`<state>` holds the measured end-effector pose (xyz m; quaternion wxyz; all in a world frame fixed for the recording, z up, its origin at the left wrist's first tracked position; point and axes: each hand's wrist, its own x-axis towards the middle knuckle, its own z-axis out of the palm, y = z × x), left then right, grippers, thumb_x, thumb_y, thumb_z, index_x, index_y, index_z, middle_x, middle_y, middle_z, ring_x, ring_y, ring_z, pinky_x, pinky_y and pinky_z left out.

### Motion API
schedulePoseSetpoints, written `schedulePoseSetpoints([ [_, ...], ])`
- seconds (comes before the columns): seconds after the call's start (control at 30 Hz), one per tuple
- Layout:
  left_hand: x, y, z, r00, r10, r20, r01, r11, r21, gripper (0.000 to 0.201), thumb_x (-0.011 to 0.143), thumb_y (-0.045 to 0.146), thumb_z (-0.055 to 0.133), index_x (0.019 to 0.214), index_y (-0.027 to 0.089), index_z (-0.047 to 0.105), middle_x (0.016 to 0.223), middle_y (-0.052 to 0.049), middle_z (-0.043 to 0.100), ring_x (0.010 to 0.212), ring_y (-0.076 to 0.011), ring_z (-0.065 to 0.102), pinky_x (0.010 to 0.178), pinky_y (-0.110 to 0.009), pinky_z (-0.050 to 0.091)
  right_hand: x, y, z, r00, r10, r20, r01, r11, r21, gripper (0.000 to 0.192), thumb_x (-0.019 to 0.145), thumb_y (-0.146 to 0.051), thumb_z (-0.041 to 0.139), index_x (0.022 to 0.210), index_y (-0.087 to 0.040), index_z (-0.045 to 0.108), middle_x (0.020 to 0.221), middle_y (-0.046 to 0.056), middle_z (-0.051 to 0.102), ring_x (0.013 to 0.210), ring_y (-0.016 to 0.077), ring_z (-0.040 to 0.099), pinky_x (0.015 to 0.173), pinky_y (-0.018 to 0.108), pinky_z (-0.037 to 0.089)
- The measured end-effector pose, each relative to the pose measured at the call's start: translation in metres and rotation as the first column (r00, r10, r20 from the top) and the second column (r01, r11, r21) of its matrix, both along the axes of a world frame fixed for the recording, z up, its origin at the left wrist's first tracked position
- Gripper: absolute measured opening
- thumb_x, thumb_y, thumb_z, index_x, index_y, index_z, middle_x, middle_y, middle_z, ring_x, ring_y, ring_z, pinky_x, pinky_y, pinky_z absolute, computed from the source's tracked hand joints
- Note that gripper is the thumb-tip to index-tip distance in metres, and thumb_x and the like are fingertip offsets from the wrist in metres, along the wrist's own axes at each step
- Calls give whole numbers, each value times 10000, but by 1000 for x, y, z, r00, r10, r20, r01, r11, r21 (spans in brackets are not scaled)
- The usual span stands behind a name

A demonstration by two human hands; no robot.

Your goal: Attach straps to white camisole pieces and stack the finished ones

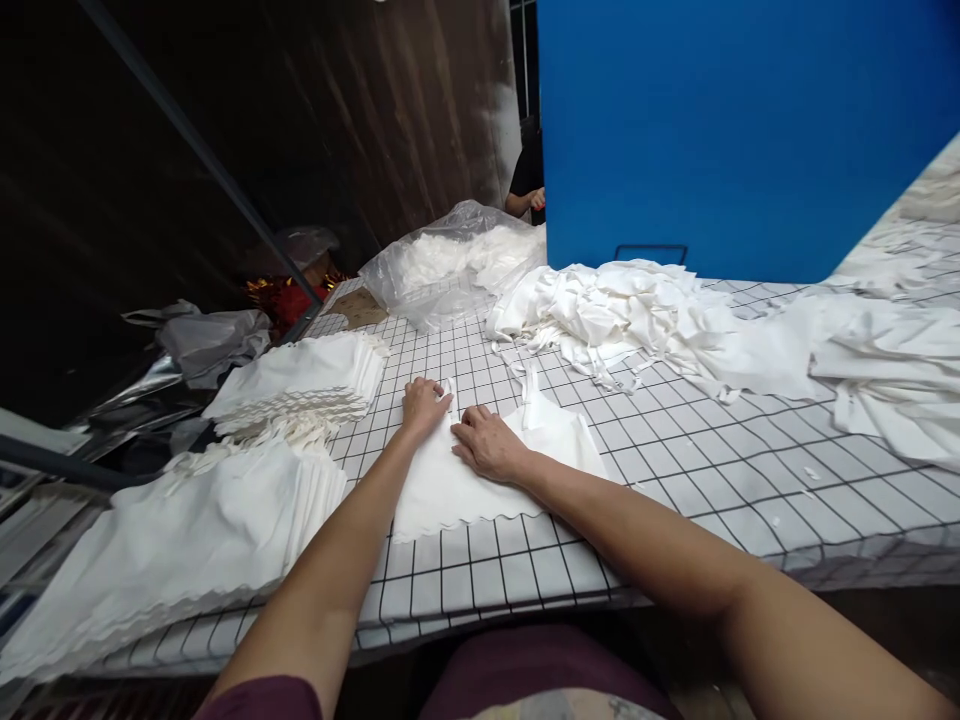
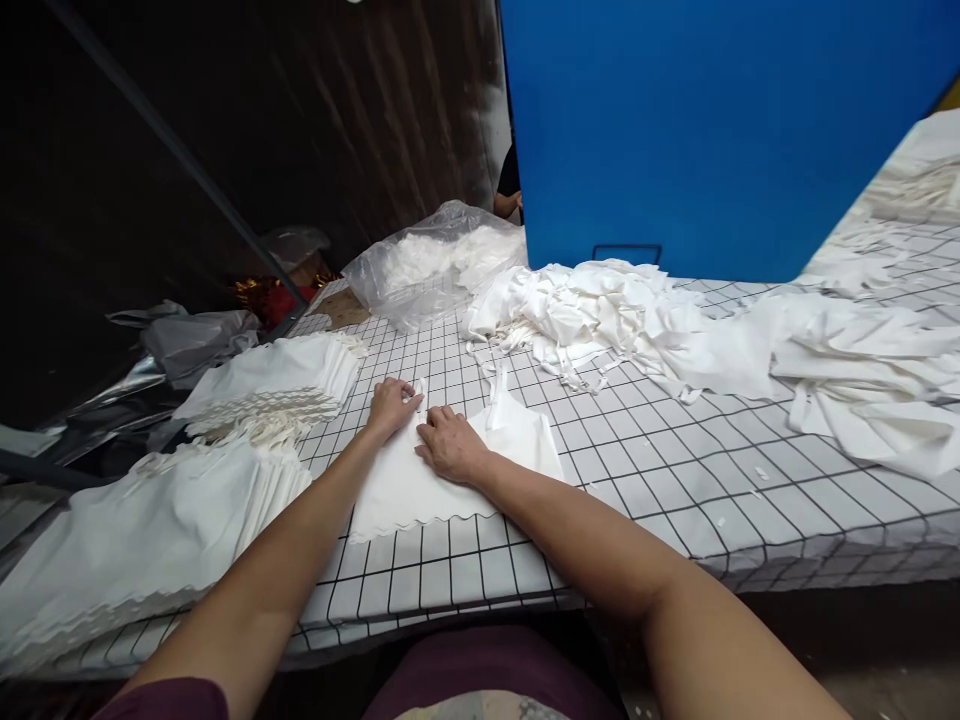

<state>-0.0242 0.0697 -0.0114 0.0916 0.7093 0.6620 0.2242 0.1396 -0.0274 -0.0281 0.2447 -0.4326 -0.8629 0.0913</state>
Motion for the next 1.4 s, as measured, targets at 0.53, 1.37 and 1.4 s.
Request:
schedulePoseSetpoints([
  [0.53, -32, -31, -10, 933, -226, -281, 281, 944, 172, 325, 936, 339, 442, 1101, 239, 704, 1351, -122, 600, 1319, -401, 413, 1020, -590, 406, 104, 27, 38, 710, -693, -127, 694, 719, -45, 337, 938, -362, 580, 1172, -123, 619, 1287, 219, 509, 1185, 347, 440, 943, 514, 409],
  [1.37, -64, -63, -34, 964, -198, -177, 227, 961, 160, 403, 993, 380, 371, 1184, 197, 675, 1382, -117, 560, 1319, -313, 428, 1087, -514, 391, 152, -41, 7, 829, -551, 94, 558, 814, -158, 184, 890, -319, 614, 957, -178, 711, 1115, 142, 588, 1111, 331, 484, 851, 459, 457],
  [1.4, -64, -62, -34, 965, -191, -178, 217, 965, 145, 403, 992, 382, 376, 1182, 192, 676, 1378, -122, 562, 1314, -321, 430, 1074, -523, 402, 153, -38, 6, 820, -564, 98, 572, 806, -153, 179, 902, -303, 588, 943, -177, 709, 1095, 138, 596, 1099, 326, 489, 839, 448, 457],
])
